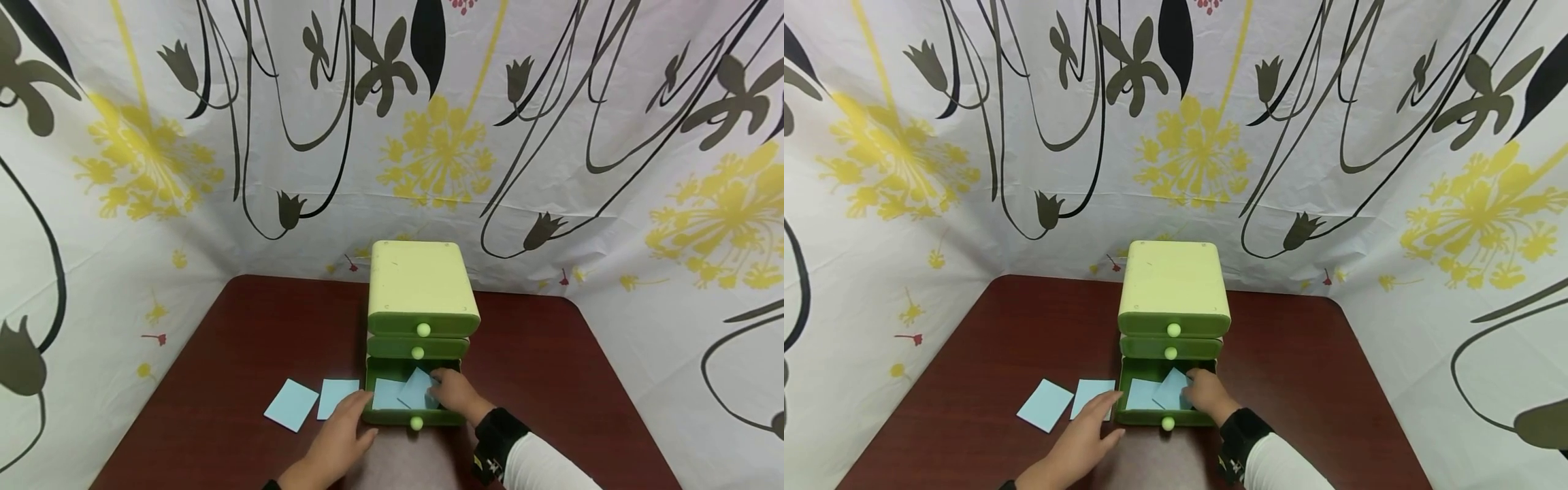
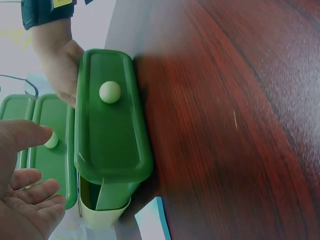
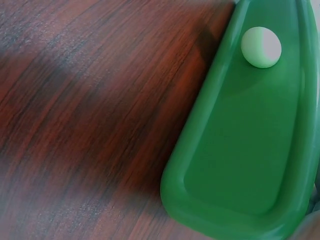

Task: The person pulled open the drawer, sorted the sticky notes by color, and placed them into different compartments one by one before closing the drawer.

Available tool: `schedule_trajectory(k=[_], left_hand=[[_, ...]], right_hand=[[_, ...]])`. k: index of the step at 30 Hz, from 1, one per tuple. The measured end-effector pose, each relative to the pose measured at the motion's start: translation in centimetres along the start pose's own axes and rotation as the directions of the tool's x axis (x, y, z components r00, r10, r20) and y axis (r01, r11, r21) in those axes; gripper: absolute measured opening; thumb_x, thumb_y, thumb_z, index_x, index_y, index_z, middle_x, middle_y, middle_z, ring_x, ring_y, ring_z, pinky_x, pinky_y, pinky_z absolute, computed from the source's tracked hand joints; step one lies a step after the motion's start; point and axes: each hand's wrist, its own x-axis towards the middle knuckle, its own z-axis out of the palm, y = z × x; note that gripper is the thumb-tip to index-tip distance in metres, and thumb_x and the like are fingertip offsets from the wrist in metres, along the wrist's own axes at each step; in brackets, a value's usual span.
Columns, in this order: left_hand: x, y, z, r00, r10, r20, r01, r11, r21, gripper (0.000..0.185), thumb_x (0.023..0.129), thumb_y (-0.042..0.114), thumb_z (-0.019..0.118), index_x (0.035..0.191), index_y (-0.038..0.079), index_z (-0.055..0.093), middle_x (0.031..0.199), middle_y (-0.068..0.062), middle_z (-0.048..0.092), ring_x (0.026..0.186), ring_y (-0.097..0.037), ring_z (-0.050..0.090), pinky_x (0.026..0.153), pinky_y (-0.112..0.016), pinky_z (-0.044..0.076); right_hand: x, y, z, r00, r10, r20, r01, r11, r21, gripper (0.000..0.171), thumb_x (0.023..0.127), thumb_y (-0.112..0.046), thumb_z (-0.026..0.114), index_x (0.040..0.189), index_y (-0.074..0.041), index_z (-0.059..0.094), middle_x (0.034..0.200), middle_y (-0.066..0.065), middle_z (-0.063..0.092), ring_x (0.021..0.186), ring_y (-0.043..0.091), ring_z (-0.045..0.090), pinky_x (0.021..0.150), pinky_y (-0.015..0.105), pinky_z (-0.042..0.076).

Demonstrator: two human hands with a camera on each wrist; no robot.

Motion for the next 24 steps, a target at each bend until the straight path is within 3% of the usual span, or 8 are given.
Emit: schedule_trajectory(k=[2, 6, 9, 16, 24], left_hand=[[0.2, -0.3, -0.1, 1.0, -0.005, -0.019, 0.005, 1.0, 0.008, 0.057, 0.087, 0.016, 0.072, 0.136, -0.002, 0.049, 0.137, -0.023, 0.049, 0.127, -0.04, 0.046, 0.094, -0.052, 0.047], [0.8, -1.3, -0.4, 0.997, -0.009, -0.077, 0.012, 0.999, 0.038, 0.057, 0.085, 0.013, 0.073, 0.134, -0.005, 0.05, 0.134, -0.022, 0.052, 0.125, -0.039, 0.048, 0.095, -0.052, 0.046], [1.4, -2.1, -0.7, 0.994, -0.054, -0.097, 0.059, 0.997, 0.043, 0.058, 0.085, 0.012, 0.073, 0.135, -0.005, 0.049, 0.134, -0.023, 0.052, 0.125, -0.04, 0.048, 0.098, -0.054, 0.044], [2.1, -3.9, -1.4, 0.976, -0.178, -0.123, 0.182, 0.983, 0.027, 0.057, 0.085, 0.012, 0.073, 0.134, -0.006, 0.05, 0.134, -0.026, 0.051, 0.126, -0.042, 0.047, 0.098, -0.056, 0.043], [2.6, -5.8, -1.0, 0.965, -0.235, -0.118, 0.239, 0.971, 0.021, 0.059, 0.083, 0.01, 0.075, 0.133, -0.008, 0.05, 0.132, -0.028, 0.051, 0.123, -0.043, 0.049, 0.097, -0.055, 0.044]], right_hand=[[0.0, 0.0, 0.0, 1.0, -0.002, 0.002, 0.002, 1.0, 0.003, 0.043, 0.089, -0.005, 0.063, 0.124, 0.018, 0.053, 0.122, 0.032, 0.057, 0.099, 0.042, 0.061, 0.085, 0.051, 0.049], [-0.2, -0.1, -0.1, 1.0, -0.026, 0.006, 0.026, 1.0, 0.004, 0.045, 0.089, -0.006, 0.064, 0.126, 0.018, 0.052, 0.122, 0.033, 0.057, 0.096, 0.04, 0.062, 0.084, 0.051, 0.049], [-0.5, -0.5, -0.2, 0.999, -0.042, 0.001, 0.042, 0.999, -0.002, 0.048, 0.09, -0.007, 0.064, 0.129, 0.017, 0.05, 0.127, 0.032, 0.054, 0.109, 0.042, 0.058, 0.089, 0.054, 0.048], [-1.6, -3.0, -0.7, 0.991, -0.133, -0.026, 0.131, 0.99, -0.052, 0.048, 0.092, -0.011, 0.065, 0.134, 0.007, 0.05, 0.133, 0.027, 0.051, 0.121, 0.042, 0.05, 0.095, 0.055, 0.044], [-3.0, -6.5, -0.6, 0.97, -0.23, 0.081, 0.238, 0.966, -0.106, 0.052, 0.092, -0.016, 0.066, 0.138, 0.002, 0.048, 0.139, 0.021, 0.049, 0.129, 0.038, 0.045, 0.101, 0.053, 0.042]])
